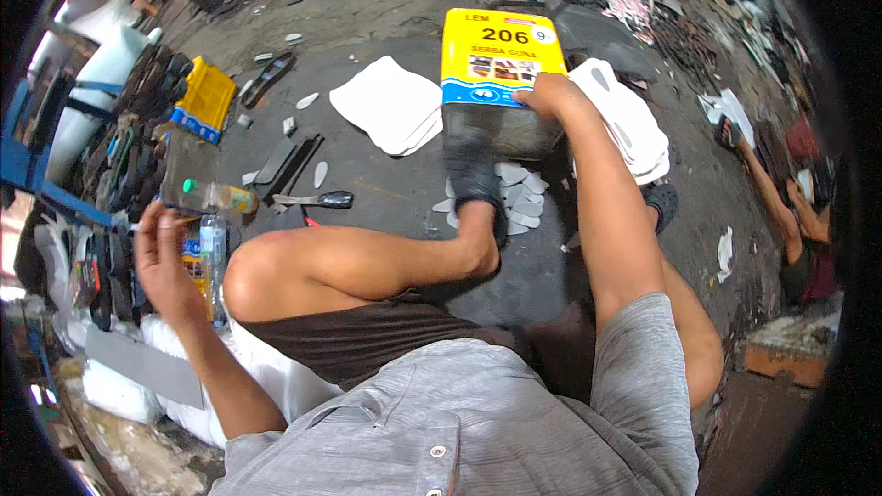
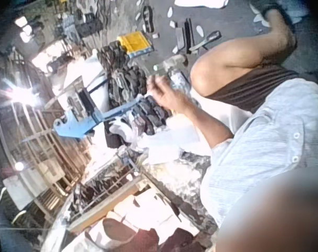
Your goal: The person sits on the floor and repeatedly picks up individual sheets of sandpaper from a box, peels off a backing layer, and places them into a growing stack. The person handles the sheets one at a time, alternating between white and pink sheets.
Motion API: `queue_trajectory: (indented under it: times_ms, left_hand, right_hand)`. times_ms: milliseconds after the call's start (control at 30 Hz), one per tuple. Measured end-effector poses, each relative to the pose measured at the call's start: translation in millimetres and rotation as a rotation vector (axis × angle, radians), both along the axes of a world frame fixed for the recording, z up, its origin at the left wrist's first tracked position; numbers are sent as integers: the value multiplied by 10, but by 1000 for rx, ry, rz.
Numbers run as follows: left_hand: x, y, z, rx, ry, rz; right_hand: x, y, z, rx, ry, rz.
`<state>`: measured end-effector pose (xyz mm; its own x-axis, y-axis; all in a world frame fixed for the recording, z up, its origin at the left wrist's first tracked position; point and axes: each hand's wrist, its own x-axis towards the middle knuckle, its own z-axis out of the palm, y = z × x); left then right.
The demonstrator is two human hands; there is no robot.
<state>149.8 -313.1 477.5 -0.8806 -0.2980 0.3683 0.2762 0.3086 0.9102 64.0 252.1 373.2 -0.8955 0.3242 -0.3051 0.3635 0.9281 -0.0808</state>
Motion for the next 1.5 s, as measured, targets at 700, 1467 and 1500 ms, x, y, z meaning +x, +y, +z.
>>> queue_trajectory:
  times_ms: [700, 1467, 1500]
  left_hand:
    - [-1363, 1375, -235, 105, -57, -319]
    - [-1902, 1691, -3413, -136, -859, -405]
    - [-1868, 1654, -3325, -266, -874, -423]
  right_hand:
    - [-183, 55, 0, 38, -101, 74]
    - [4, -85, -19, 47, -33, 62]
    - [38, -94, -44, 80, -20, 117]
